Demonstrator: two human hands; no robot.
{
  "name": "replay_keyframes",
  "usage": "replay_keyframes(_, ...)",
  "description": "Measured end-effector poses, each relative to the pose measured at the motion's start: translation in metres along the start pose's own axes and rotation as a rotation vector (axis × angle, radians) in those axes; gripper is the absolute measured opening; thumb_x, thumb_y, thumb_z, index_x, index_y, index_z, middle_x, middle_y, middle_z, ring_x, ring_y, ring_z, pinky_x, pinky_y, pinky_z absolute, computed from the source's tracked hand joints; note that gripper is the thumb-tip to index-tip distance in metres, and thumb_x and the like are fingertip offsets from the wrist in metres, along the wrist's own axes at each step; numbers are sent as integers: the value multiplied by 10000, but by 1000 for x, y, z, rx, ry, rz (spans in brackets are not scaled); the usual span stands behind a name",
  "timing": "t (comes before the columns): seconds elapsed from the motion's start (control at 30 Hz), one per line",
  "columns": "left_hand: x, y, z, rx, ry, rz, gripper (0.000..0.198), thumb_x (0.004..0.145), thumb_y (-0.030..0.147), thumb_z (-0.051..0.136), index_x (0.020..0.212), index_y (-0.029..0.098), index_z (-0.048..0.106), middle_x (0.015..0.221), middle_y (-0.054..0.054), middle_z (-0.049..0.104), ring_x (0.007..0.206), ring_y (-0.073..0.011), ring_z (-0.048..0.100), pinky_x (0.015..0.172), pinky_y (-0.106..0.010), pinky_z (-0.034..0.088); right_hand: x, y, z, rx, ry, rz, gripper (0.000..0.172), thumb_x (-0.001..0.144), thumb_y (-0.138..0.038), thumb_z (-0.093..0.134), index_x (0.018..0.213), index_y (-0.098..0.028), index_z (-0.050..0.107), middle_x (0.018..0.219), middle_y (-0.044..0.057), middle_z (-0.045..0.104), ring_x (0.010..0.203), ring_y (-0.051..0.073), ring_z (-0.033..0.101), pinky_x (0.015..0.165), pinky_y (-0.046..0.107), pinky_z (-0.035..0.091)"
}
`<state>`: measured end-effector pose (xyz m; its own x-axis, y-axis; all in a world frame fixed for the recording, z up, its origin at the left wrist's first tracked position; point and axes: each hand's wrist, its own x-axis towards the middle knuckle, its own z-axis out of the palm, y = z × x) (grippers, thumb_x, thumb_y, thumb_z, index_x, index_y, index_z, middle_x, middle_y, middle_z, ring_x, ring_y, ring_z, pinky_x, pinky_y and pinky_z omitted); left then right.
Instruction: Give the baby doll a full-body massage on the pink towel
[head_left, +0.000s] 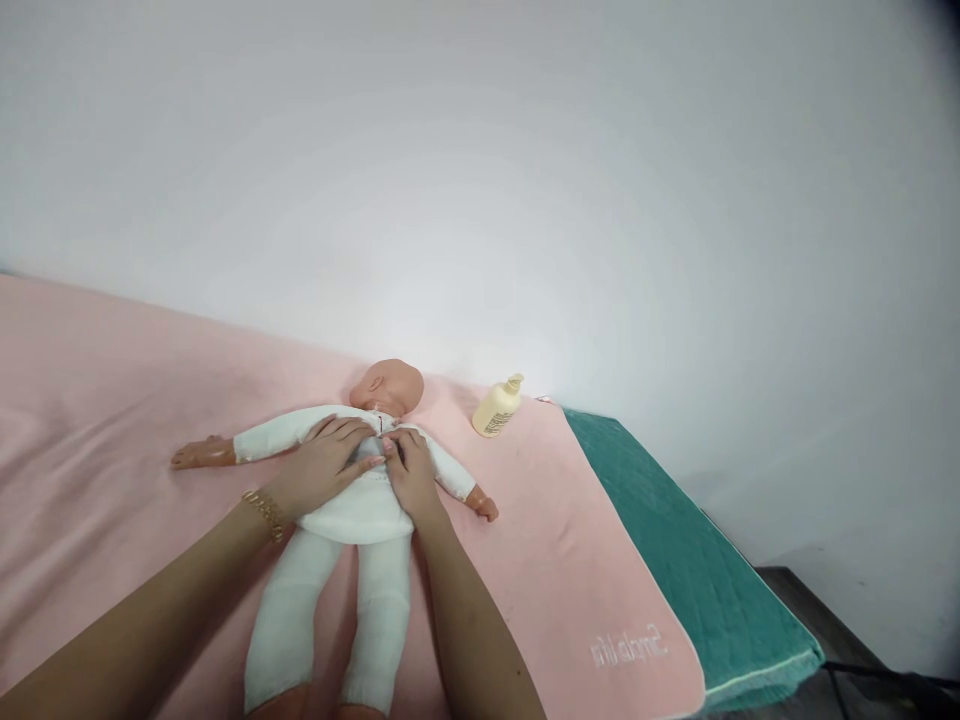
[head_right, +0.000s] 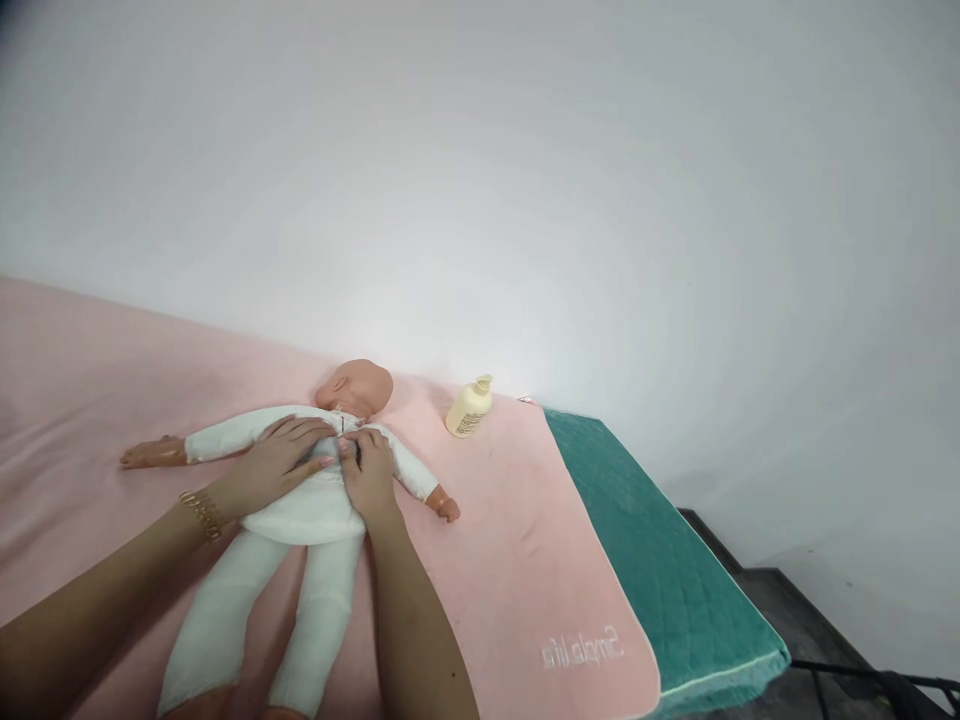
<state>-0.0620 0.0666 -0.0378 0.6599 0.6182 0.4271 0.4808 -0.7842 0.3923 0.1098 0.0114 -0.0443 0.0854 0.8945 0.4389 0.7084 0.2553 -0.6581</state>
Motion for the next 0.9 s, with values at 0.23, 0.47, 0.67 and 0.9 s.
replay_keyframes(0.23,1,0,0,10,-27,-39,598,972,563,336,1357,143,518,1413,-138,548,1317,-284,446,1135,-482,251,-2,-2,-1,-8,-13,7,286,977,-311,488,1216,-203,601,1260,109,604,1200,235,521,1063,424,380)
replay_keyframes(0.47,3,-1,-4,-13,-66,-63,591,941,596,379,1297,170,581,1351,-133,599,1260,-293,499,1099,-479,311,1,1,1,-74,-78,27,268,983,-332,497,1169,-208,644,1222,108,635,1177,244,537,1043,432,387)
replay_keyframes(0.67,1,-4,-8,-9,-26,9,614,949,593,385,1368,173,546,1432,-127,541,1345,-300,427,1125,-492,310,-4,0,-9,31,-106,-7,348,998,-366,457,1280,-203,579,1311,112,590,1259,230,494,1106,421,355)
replay_keyframes(0.9,-13,17,-60,-179,-126,92,478,925,563,489,1264,268,652,1301,-55,650,1247,-281,540,1091,-424,394,-13,-21,-44,182,36,-61,332,972,-444,487,1031,-216,722,1065,100,632,1075,230,580,972,383,463)
